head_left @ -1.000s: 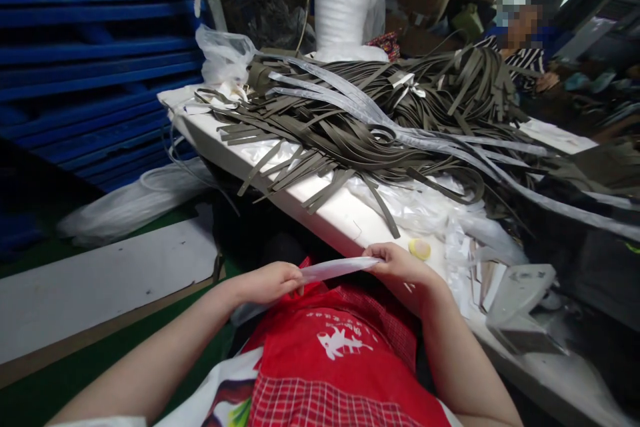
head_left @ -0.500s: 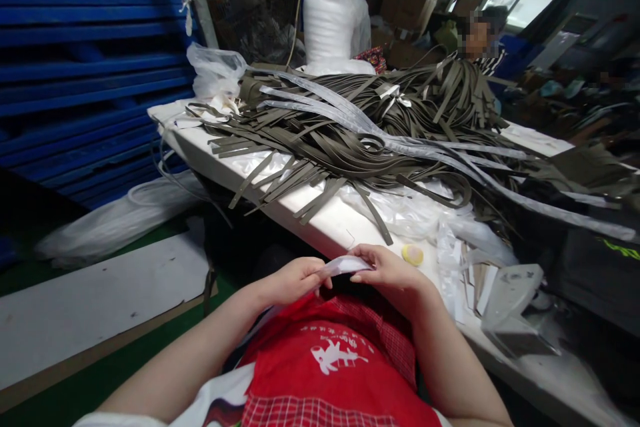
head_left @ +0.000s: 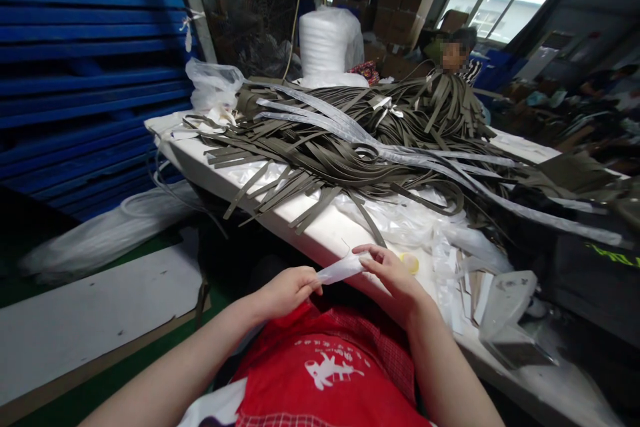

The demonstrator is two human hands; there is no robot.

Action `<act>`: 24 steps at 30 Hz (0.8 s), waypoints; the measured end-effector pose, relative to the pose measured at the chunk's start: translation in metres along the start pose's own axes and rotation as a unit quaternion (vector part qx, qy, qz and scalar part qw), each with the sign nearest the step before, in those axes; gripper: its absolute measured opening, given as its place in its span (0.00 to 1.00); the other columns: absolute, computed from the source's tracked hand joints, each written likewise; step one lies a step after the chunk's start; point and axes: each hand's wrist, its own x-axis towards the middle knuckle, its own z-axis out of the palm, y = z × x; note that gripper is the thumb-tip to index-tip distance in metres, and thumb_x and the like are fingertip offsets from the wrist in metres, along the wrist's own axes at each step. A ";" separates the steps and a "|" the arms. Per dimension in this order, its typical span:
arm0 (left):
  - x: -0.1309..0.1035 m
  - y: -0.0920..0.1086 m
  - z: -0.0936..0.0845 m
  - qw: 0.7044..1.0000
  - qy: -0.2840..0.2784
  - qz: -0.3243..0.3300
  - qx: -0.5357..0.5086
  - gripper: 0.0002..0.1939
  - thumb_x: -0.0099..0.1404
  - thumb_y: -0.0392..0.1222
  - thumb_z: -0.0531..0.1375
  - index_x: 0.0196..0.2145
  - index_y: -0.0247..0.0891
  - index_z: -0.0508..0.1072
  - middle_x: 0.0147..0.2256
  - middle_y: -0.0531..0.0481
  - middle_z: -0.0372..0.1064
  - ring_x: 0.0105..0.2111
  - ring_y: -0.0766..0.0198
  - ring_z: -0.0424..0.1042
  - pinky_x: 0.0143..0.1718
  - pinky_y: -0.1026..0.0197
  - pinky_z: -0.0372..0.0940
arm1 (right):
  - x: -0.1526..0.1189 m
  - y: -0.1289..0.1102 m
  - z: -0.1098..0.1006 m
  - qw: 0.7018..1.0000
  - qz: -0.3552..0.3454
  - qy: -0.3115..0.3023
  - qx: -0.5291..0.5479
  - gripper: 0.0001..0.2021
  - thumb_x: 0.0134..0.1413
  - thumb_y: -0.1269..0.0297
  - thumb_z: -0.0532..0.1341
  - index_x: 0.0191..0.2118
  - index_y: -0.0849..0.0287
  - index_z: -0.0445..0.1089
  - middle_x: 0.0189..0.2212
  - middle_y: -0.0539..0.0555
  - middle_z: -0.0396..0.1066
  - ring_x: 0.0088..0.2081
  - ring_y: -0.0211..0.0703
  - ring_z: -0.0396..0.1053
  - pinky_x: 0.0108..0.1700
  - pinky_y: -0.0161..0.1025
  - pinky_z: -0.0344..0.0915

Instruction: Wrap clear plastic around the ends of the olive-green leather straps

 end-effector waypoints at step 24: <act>0.015 0.032 0.009 0.984 -0.007 0.083 -0.158 0.31 0.74 0.59 0.43 0.36 0.31 0.75 0.31 0.46 0.72 0.29 0.66 0.71 0.38 0.64 0.66 | 0.006 0.005 0.041 0.997 -0.061 0.042 0.026 0.16 0.44 0.53 0.70 0.24 0.61 0.70 0.20 0.50 0.70 0.23 0.35 0.62 0.27 0.34 0.60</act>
